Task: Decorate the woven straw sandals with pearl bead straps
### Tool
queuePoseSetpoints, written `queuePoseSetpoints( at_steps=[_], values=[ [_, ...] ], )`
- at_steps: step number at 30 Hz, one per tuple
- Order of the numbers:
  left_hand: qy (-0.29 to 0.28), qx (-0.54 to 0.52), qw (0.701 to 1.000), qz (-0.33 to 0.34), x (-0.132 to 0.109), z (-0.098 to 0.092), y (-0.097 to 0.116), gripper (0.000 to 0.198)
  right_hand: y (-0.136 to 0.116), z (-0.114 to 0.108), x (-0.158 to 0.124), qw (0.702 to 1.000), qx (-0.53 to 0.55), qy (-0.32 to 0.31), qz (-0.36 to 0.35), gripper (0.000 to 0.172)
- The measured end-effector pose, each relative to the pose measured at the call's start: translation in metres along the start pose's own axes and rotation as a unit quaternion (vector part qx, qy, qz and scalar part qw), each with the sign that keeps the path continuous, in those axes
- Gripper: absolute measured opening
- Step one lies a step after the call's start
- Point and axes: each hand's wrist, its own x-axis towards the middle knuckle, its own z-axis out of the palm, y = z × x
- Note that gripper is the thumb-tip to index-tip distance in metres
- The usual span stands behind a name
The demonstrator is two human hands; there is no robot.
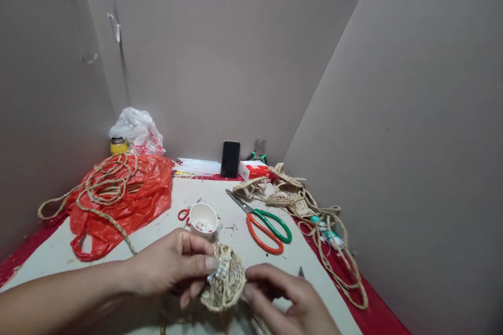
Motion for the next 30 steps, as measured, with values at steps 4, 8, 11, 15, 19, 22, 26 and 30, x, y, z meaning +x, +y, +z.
queuePoseSetpoints(
  at_steps=[4,8,11,15,19,22,26,30],
  values=[
    [-0.054,0.000,0.997,-0.053,-0.001,-0.006,-0.018,0.044,-0.005,-0.005,0.000,0.994,-0.029,0.049,-0.094,0.008],
    [-0.072,-0.004,0.991,-0.112,0.000,-0.003,-0.030,0.045,-0.005,-0.001,0.001,0.995,-0.040,-0.030,-0.092,0.012],
    [-0.078,0.014,0.987,-0.137,0.002,0.000,-0.033,0.047,0.001,0.002,0.003,0.989,-0.073,-0.097,-0.080,0.010],
    [-0.070,0.029,0.986,-0.148,0.004,0.002,-0.035,0.047,0.007,0.004,0.007,0.981,-0.108,-0.128,-0.093,0.012],
    [-0.064,0.009,0.988,-0.138,0.006,0.001,-0.037,0.042,0.005,0.004,0.007,0.977,-0.127,-0.140,-0.098,0.015],
    [-0.065,0.001,0.991,-0.119,0.008,0.000,-0.037,0.035,0.004,0.004,0.006,0.972,-0.138,-0.150,-0.114,0.020],
    [-0.066,0.003,0.991,-0.120,0.011,0.000,-0.037,0.031,0.005,0.007,0.005,0.971,-0.141,-0.158,-0.111,0.019],
    [-0.069,-0.014,0.988,-0.134,0.012,0.001,-0.039,0.030,0.008,0.011,0.005,0.977,-0.119,-0.145,-0.096,0.019]
  ],
)
